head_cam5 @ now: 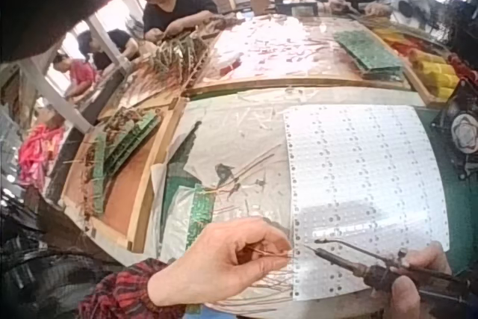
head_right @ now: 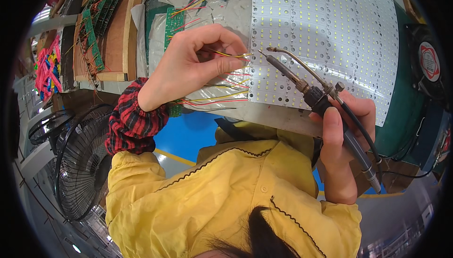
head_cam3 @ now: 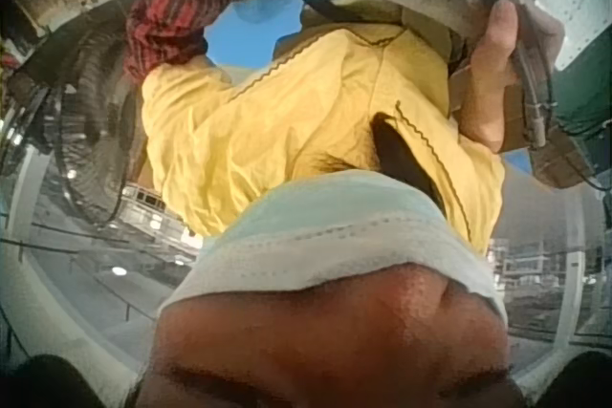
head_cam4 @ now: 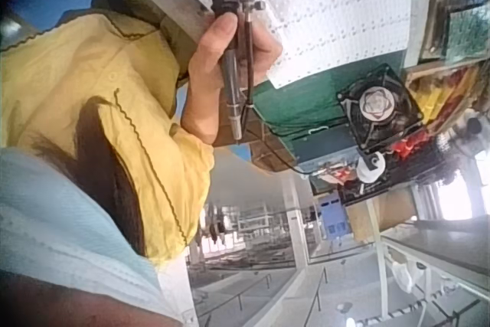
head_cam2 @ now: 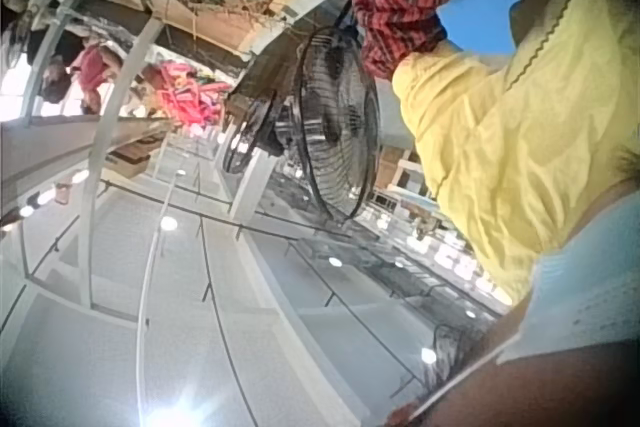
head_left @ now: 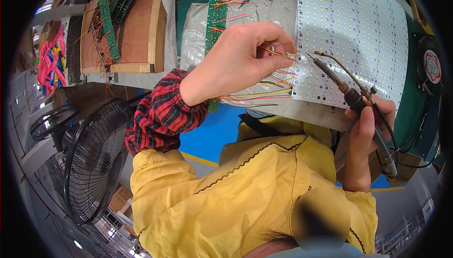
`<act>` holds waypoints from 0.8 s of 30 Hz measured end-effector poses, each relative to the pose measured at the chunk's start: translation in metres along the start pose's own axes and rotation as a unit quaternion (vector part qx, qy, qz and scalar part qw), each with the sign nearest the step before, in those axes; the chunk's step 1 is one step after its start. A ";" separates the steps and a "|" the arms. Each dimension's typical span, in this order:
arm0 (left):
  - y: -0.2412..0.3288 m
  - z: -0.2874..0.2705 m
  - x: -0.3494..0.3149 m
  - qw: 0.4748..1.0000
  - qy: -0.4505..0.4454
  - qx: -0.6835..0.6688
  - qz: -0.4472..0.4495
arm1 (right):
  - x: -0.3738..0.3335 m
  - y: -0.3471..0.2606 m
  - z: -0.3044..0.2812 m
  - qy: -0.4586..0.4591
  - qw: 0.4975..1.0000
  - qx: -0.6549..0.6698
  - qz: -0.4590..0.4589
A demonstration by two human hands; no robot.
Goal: Soldering individual wires from small circuit boards onto a large LED panel at a factory assembly station.
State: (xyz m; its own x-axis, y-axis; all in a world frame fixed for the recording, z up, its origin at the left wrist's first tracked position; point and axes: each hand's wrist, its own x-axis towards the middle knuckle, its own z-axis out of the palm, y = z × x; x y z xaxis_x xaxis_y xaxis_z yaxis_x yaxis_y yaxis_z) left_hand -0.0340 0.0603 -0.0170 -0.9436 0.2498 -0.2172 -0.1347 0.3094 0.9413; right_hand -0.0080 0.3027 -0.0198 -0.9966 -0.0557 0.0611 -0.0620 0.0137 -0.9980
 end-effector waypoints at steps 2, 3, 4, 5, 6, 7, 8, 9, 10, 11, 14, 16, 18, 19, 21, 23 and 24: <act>0.000 0.000 0.000 0.998 -0.002 0.044 0.035 | 0.000 -0.001 0.000 -0.014 1.000 -0.004 -0.004; 0.000 0.000 0.001 0.994 -0.004 0.089 0.069 | 0.000 -0.001 -0.001 -0.027 1.000 -0.008 -0.008; -0.002 -0.001 0.002 0.994 -0.004 0.089 0.069 | 0.001 -0.001 -0.001 -0.027 1.000 -0.008 -0.008; -0.004 -0.002 0.003 0.973 0.006 0.169 0.157 | 0.001 0.000 -0.001 -0.038 0.999 -0.004 -0.013; -0.006 -0.001 0.004 0.938 0.017 0.246 0.242 | 0.001 0.001 -0.001 -0.048 0.999 0.000 -0.018; -0.008 -0.001 0.004 0.939 0.017 0.246 0.242 | 0.001 0.000 0.000 -0.048 0.999 0.000 -0.018; -0.010 0.001 0.005 0.925 0.034 0.268 0.266 | 0.002 0.000 0.001 -0.044 0.999 -0.006 -0.014; -0.011 0.002 0.005 0.911 0.051 0.290 0.290 | 0.001 -0.001 0.002 -0.041 0.999 -0.012 -0.009; -0.011 0.003 0.005 0.911 0.051 0.290 0.290 | 0.002 -0.001 0.002 -0.041 0.999 -0.012 -0.009; -0.011 0.003 0.004 0.915 0.058 0.285 0.279 | 0.003 -0.001 0.001 -0.056 0.998 -0.011 -0.015; -0.011 0.006 0.005 0.918 0.066 0.281 0.274 | 0.003 -0.001 0.001 -0.071 0.997 -0.014 -0.019; -0.011 0.007 0.005 0.916 0.068 0.282 0.277 | 0.003 -0.001 0.001 -0.071 0.997 -0.017 -0.018; -0.012 0.007 0.005 0.921 0.068 0.276 0.268 | 0.004 -0.001 0.001 -0.083 0.996 -0.021 -0.017; -0.011 0.007 0.005 0.921 0.068 0.277 0.267 | 0.004 -0.002 0.002 -0.083 0.996 -0.021 -0.016; -0.009 0.008 0.004 0.923 0.069 0.278 0.256 | 0.004 -0.002 0.003 -0.091 0.996 -0.015 -0.011; -0.011 0.009 0.004 0.923 0.073 0.274 0.259 | 0.003 -0.001 0.002 -0.085 0.996 -0.011 -0.014; -0.011 0.009 0.005 0.923 0.075 0.271 0.261 | 0.003 0.000 0.001 -0.078 0.997 -0.006 -0.016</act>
State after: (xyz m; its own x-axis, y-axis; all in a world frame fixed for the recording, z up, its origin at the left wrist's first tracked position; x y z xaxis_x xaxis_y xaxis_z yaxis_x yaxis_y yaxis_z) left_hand -0.0342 0.0661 -0.0311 -0.8743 0.3767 0.3061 0.4826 0.6073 0.6311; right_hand -0.0105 0.3019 -0.0192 -0.9734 -0.2116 0.0879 -0.0947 0.0219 -0.9953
